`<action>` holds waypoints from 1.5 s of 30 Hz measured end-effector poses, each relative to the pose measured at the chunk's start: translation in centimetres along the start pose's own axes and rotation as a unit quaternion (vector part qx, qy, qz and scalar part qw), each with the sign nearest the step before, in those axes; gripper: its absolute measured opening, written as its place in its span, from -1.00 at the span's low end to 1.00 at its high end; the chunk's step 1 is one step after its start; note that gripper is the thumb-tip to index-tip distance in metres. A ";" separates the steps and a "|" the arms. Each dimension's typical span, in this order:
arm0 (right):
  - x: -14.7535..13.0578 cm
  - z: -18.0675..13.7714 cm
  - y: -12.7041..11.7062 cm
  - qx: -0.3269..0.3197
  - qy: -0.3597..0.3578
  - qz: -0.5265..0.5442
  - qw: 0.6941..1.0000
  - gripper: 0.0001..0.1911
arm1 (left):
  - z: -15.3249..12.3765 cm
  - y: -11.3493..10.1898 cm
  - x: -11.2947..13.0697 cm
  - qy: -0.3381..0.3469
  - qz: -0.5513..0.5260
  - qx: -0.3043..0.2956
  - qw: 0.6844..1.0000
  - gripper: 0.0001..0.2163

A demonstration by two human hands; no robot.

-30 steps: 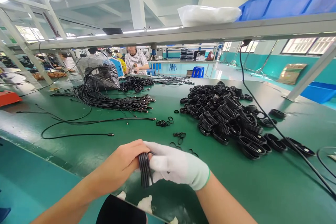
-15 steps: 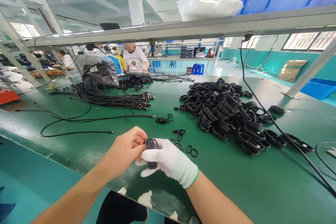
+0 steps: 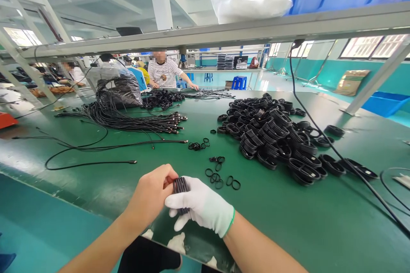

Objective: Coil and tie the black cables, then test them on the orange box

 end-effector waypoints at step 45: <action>-4.8 0.0 -7.0 0.397 -0.238 0.091 0.882 -0.57 | 4.0 5.6 -0.4 0.014 -0.096 -0.058 0.994 -0.93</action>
Point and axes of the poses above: each hand's wrist, its own z-axis towards the middle knuckle, its own y-axis out of the palm, x = y × z, the point moved 4 cm from there along z, towards the middle knuckle, and after that the axes turned 14 degrees about x, right-handed, at the moved point
